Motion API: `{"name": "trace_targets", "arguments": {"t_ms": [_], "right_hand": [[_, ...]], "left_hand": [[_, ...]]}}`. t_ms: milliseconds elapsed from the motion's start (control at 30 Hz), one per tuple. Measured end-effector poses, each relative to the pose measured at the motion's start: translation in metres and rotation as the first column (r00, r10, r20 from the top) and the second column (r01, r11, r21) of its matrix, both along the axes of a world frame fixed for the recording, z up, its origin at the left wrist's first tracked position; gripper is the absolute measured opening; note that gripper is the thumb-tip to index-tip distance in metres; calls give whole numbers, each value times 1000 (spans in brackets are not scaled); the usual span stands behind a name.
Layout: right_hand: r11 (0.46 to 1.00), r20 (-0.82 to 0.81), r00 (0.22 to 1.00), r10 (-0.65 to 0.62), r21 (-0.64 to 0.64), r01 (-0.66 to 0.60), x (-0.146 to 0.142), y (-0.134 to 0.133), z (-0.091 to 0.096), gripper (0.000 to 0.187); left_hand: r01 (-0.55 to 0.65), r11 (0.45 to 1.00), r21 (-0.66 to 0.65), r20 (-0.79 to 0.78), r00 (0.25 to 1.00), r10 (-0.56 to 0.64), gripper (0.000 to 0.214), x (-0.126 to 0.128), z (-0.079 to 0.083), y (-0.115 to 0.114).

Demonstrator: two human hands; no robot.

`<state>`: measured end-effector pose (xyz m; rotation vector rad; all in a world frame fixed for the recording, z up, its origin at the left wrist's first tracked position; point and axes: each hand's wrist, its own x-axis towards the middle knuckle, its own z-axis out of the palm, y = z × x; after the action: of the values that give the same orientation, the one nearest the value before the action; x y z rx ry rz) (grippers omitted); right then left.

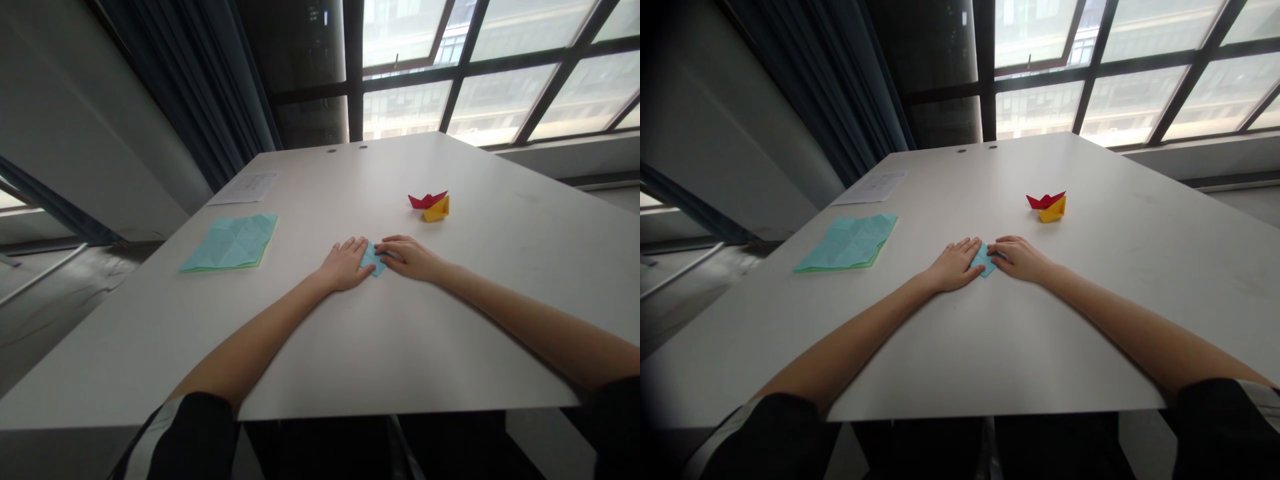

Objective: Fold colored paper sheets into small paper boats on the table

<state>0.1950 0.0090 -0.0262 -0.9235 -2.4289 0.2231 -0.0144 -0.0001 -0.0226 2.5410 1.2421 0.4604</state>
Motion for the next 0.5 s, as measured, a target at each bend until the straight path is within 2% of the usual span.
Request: {"name": "trace_targets", "arguments": {"t_ms": [133,333,500], "right_hand": [[1000,1,1000,-1,-15,1,1,1,-1,25],[998,-30,999,-16,-55,14,3,3,-4,24],[999,-42,999,34,-16,-34,3,3,-5,23]], "left_hand": [[-27,997,-67,-65,998,23,71,0,2,-2],[-45,998,-43,-282,959,32,76,2,7,-4],[-54,998,-25,-399,916,40,79,3,10,-6]]}}
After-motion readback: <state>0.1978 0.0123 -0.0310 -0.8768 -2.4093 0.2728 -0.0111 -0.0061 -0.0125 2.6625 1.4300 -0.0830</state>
